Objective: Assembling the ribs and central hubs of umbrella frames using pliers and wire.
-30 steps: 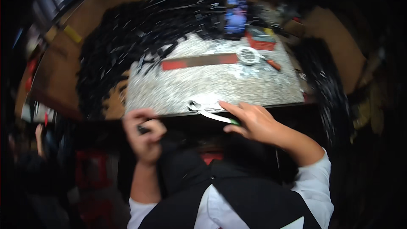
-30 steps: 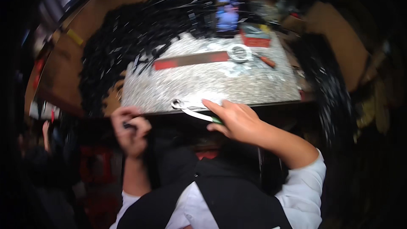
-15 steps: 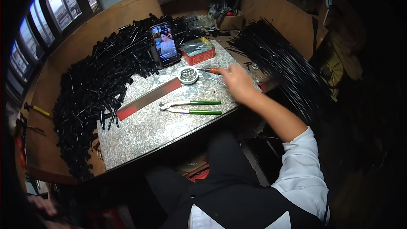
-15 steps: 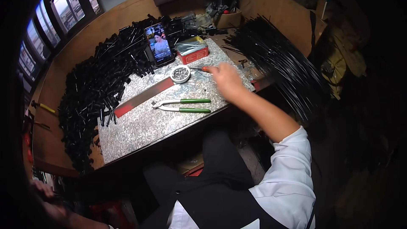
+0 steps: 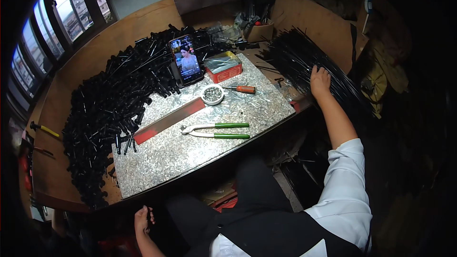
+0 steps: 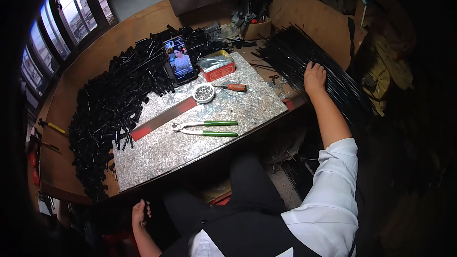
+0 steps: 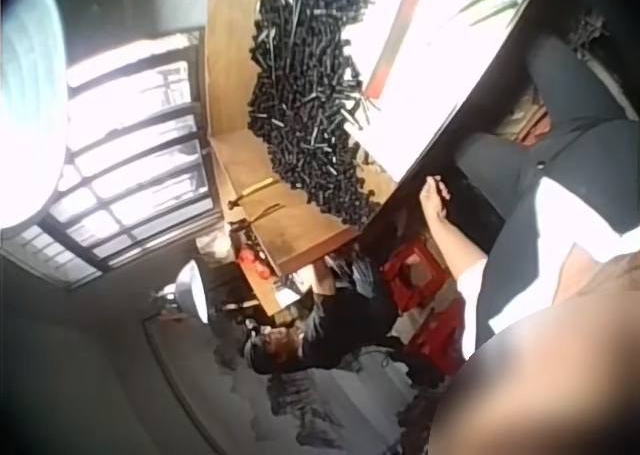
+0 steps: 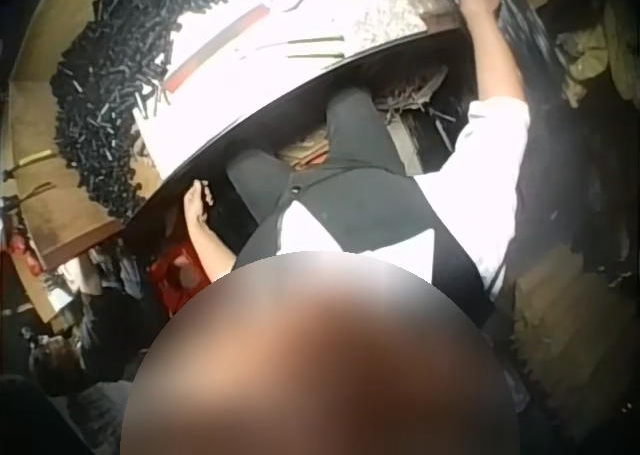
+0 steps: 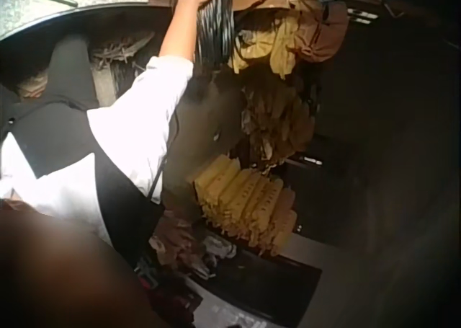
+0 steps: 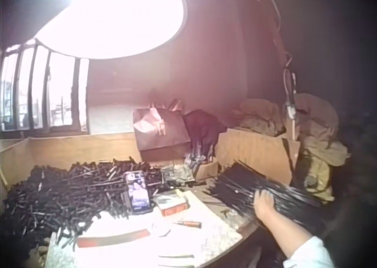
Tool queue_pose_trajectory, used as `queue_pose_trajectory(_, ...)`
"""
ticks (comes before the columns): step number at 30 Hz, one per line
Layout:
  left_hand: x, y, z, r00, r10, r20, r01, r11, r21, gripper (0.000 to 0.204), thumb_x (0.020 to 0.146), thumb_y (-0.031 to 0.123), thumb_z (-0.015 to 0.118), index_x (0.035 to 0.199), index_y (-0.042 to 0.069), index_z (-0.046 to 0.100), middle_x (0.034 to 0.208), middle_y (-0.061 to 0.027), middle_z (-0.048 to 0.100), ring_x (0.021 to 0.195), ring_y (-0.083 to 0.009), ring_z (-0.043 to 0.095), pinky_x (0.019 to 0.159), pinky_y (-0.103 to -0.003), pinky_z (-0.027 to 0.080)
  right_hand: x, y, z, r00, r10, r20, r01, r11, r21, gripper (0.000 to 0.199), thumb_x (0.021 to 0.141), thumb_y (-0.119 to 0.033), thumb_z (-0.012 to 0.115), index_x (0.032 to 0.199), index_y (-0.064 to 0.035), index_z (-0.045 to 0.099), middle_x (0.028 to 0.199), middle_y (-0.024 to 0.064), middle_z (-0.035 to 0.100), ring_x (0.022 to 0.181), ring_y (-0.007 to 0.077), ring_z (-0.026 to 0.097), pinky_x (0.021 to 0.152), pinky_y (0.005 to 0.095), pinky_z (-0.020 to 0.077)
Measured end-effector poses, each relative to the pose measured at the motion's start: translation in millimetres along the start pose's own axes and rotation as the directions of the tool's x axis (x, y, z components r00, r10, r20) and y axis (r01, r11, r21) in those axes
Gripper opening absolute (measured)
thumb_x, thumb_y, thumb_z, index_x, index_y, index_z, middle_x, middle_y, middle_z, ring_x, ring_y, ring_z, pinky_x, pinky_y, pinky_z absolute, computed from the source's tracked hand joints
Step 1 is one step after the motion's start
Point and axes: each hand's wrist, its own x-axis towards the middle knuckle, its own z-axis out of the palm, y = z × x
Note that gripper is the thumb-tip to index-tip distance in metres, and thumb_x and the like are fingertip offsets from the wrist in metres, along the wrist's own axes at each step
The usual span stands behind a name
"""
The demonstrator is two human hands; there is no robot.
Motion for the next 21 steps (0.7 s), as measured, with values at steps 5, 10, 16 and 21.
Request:
queue_pose_trajectory(5,64.5,-69.0,-51.5,0.955,0.039,-0.293,0.127,0.840,0.528,0.043,0.091,0.035,0.057,0.106,-0.005,0.060,0.087,-0.0192,0.063,0.076,-0.0309,0.062,0.069,-0.039,0.051,13.9,-2.0,-5.9,0.991,0.065,0.119,-0.075,0.994,0.082,0.027,0.083,-0.005,0.054,0.110,-0.0011,0.056,0.101,0.0178,0.058,0.097,0.0331,0.057,0.084,0.0413,0.0477)
queue_pose_trajectory(10,81.3,-94.8,-65.6,0.817,0.309,-0.487,0.187,0.657,0.730,0.055,0.085,0.031,0.066,0.118,-0.010,0.052,0.113,-0.0315,0.057,0.114,-0.0420,0.052,0.098,-0.041,0.041,30.0,9.9,-0.4,0.949,0.143,0.282,-0.212,0.950,0.230,0.018,0.085,-0.009,0.055,0.099,0.0015,0.061,0.110,0.0204,0.059,0.102,0.0351,0.060,0.088,0.0443,0.0488)
queue_pose_trajectory(16,59.2,-53.4,-7.6,0.841,0.325,-0.432,0.021,0.779,0.627,0.036,0.087,0.009,0.060,0.108,-0.017,0.048,0.099,-0.0311,0.061,0.084,-0.0384,0.066,0.071,-0.039,0.053,29.3,11.9,-6.3,0.942,0.069,0.328,-0.132,0.976,0.172,0.019,0.081,-0.013,0.063,0.094,0.0013,0.066,0.110,0.0202,0.061,0.103,0.0352,0.060,0.086,0.0420,0.0502)
queue_pose_trajectory(21,48.7,-37.4,15.3,0.903,0.257,-0.345,-0.100,0.905,0.412,0.028,0.087,0.004,0.056,0.102,-0.018,0.046,0.081,-0.0228,0.062,0.051,-0.0318,0.066,0.043,-0.036,0.049,20.7,20.9,-9.5,0.987,0.000,0.158,-0.044,0.960,0.278,0.019,0.084,-0.013,0.061,0.093,0.0029,0.061,0.099,0.0209,0.060,0.092,0.0366,0.061,0.080,0.0448,0.0504)
